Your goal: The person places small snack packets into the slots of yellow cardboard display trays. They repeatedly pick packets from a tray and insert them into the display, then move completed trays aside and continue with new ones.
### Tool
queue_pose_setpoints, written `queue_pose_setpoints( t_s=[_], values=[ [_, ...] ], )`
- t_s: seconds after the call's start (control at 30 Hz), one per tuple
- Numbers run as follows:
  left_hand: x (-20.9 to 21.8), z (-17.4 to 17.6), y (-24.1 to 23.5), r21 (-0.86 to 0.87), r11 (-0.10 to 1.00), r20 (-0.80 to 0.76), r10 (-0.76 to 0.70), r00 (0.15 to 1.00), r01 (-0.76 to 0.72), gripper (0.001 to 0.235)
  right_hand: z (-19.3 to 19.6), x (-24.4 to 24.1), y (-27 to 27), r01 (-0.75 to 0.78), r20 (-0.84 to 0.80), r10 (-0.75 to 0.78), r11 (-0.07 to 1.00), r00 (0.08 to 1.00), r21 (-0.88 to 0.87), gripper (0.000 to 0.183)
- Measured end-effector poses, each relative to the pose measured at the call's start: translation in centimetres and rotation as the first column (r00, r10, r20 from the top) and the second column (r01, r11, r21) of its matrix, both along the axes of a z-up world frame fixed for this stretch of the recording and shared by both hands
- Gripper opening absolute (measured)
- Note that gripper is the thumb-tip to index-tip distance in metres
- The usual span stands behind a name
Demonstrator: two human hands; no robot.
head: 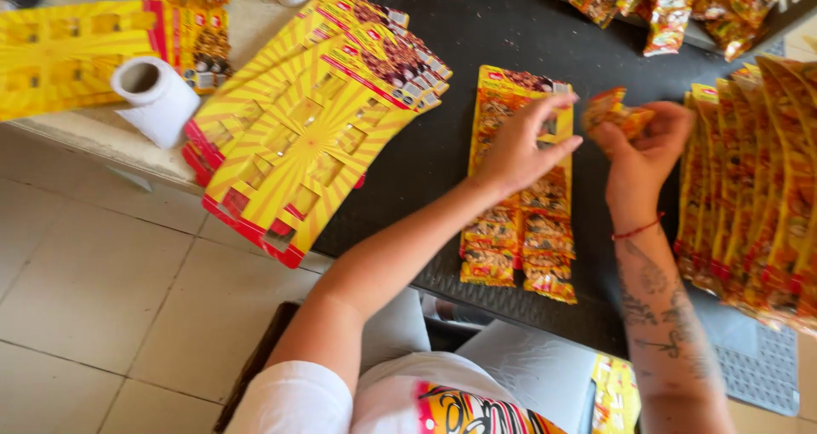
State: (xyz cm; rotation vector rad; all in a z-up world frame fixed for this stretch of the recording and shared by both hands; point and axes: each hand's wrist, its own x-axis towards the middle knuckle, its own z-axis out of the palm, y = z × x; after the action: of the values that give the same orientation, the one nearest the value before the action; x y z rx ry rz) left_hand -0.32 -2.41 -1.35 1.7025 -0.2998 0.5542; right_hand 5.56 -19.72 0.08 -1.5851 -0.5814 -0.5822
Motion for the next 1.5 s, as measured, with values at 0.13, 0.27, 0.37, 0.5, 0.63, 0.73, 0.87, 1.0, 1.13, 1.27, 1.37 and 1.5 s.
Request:
queue_pose_setpoints(
  t_s=[0.13,0.27,0.37,0.5,0.63,0.73,0.87,1.0,1.13,1.27,1.37,1.5],
  values=[
    [2.4,-2.6,0.4,-0.033,0.995,-0.149,-0.098,0.984,0.095,0.074,-2.9,-0.1,-1.2,-0.130,-0.349,0.239,0.942,0.906,0.310,0.033],
    [0.4,-0.3,0.7,0.081,0.993,-0.171,-0.073,0.983,0.088,0.048,-3.3,-0.1,-2.2,-0.101,-0.421,0.255,0.930,0.870,0.354,0.024],
    [0.2,0.6,1.9,0.028,0.970,-0.073,-0.238,0.968,0.241,0.022,-3.9,0.9,-3.3,-0.070,-0.482,0.273,0.915,0.833,0.398,0.021],
    [0.8,0.3,1.8,-0.212,0.936,-0.142,-0.314,0.939,0.281,0.016,-1.0,-1.0,-2.9,-0.182,-0.484,0.404,0.879,0.776,0.441,0.016],
    [1.1,-0.3,1.5,-0.433,0.868,-0.137,-0.331,0.934,0.244,0.011,2.2,-3.3,-2.1,-0.342,-0.557,0.445,0.895,0.701,0.285,0.033],
    [2.3,-1.9,1.6,-0.502,0.836,-0.060,-0.286,0.956,0.219,0.009,1.7,-3.1,-2.5,-0.270,-0.595,0.274,0.958,0.755,0.098,0.042],
    [2.7,-2.5,1.7,-0.259,0.966,-0.027,0.003,1.000,-0.010,0.019,2.5,-3.4,-2.4,-0.266,-0.468,0.173,0.954,0.867,-0.139,0.039],
    [1.5,-0.6,2.2,0.105,0.985,0.002,-0.141,0.990,0.140,0.010,0.3,-1.9,-2.6,-0.434,-0.398,0.361,0.895,0.843,-0.107,0.040],
    [0.9,-0.4,2.4,0.342,0.935,-0.014,-0.096,0.995,0.095,0.007,-2.1,-0.9,-2.5,-0.366,-0.457,0.319,0.930,0.830,-0.015,0.040],
    [1.7,-1.6,2.8,0.508,0.860,0.080,-0.009,0.997,-0.033,0.006,-4.3,0.3,-2.5,-0.386,-0.466,0.340,0.923,0.817,-0.003,0.051],
    [1.8,-1.9,3.0,0.683,0.715,0.104,0.108,0.989,-0.150,0.010,-5.3,1.1,-2.2,-0.333,-0.410,0.286,0.942,0.866,-0.046,0.058],
    [2.9,-3.1,2.9,0.655,0.694,0.215,0.207,0.954,-0.299,0.009,-4.9,1.7,-0.7,-0.195,-0.256,0.148,0.966,0.955,-0.168,0.052]
  ],
)
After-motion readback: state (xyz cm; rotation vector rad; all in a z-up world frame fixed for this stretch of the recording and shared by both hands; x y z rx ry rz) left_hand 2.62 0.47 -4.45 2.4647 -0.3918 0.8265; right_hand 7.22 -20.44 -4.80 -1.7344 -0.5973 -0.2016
